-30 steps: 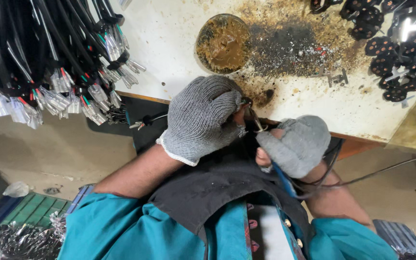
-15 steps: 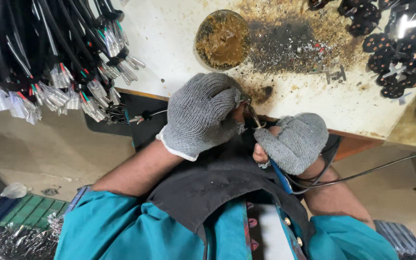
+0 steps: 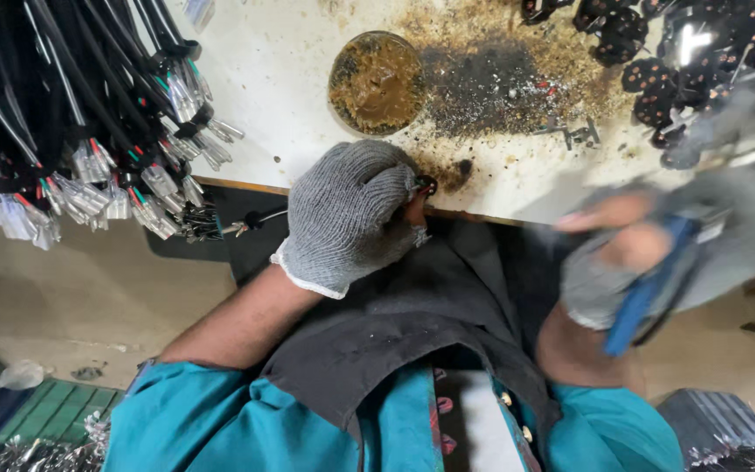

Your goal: The person solders electrical wires at a workbench. They hold a red and green wire pair, twist the stripped ends together, apply flux, and use a soldering iron in the right hand to solder the joint, repeating the process on successive wire connectors and setting finished wires aside.

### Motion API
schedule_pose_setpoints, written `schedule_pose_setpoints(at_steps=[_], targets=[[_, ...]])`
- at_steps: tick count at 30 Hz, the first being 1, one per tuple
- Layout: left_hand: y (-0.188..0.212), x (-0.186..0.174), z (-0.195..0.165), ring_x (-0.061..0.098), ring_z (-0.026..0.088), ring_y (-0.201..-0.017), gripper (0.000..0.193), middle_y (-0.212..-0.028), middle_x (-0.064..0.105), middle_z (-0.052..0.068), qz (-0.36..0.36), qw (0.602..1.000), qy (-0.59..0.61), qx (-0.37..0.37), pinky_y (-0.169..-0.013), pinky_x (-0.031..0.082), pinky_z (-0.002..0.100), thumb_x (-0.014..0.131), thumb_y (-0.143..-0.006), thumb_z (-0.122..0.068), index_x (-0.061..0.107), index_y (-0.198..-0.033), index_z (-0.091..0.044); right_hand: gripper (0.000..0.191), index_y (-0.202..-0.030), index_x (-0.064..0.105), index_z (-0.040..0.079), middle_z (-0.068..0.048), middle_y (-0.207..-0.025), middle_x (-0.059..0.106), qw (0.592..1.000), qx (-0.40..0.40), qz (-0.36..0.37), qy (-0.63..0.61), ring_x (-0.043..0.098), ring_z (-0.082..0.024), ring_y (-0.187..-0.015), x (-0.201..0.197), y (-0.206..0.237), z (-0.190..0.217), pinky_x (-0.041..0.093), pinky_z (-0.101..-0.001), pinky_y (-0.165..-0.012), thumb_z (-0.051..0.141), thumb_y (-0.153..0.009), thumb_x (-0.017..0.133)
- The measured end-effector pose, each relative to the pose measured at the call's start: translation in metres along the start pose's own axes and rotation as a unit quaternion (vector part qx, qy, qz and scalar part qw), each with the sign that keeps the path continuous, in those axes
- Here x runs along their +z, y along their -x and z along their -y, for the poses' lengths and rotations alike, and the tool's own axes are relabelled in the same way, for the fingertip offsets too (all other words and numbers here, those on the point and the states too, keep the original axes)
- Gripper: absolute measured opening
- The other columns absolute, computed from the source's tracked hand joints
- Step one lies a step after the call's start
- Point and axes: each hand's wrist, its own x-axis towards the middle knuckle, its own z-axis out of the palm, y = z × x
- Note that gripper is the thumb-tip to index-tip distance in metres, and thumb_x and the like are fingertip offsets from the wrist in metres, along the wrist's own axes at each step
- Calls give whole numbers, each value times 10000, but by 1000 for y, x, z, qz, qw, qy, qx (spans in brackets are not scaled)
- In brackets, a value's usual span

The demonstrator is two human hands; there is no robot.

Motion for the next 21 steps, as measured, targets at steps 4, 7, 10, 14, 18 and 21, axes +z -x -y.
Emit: schedule_pose_setpoints(at_steps=[4,7,10,14,18,21], targets=[[-1,-1,1,673,332,-936,312,-1054,673,102,8,1000,-2,2,-788,553,434,895,-769,-160,680,-985,-93,220,-1069,625,78,-21,-887,727,993,78,-37,75,711,-116,-724,7,-48,-24,560,-259,-632,278,-989,667],[-2,-3,1,673,334,-935,377,-1052,675,101,24,1000,3,-5,-778,549,436,915,-692,-217,675,-956,-97,245,-1146,612,67,-25,-949,744,958,282,45,15,735,-101,-764,16,-75,-44,587,-235,-654,271,-1017,653],[-2,-3,0,674,334,-962,411,-1077,675,101,23,1000,0,-6,-805,552,435,924,-680,-227,674,-976,-94,250,-1176,584,49,-32,-998,754,958,281,51,35,747,-110,-783,28,-99,-34,620,-234,-656,243,-1025,627],[-2,-4,1,669,347,-956,480,-1080,678,113,26,1000,8,-5,-798,544,444,928,-633,-258,686,-1011,-86,190,-1038,614,60,-50,-859,705,784,442,344,-266,719,-132,-710,21,-150,-12,596,-259,-617,242,-1087,588],[-2,-5,2,667,345,-961,477,-1081,675,113,23,999,22,-2,-807,545,445,929,-646,-255,687,-1021,-87,117,-988,644,-41,-132,-782,698,974,14,225,-12,675,-205,-652,20,-116,-7,522,-298,-550,45,-1067,657],[-1,-3,2,670,330,-966,399,-1081,677,99,19,1000,15,-2,-811,547,435,923,-709,-209,684,-1008,-97,102,-1061,677,-63,-135,-798,695,984,-26,163,-72,659,-184,-651,12,-44,-12,501,-265,-552,28,-1034,716]])
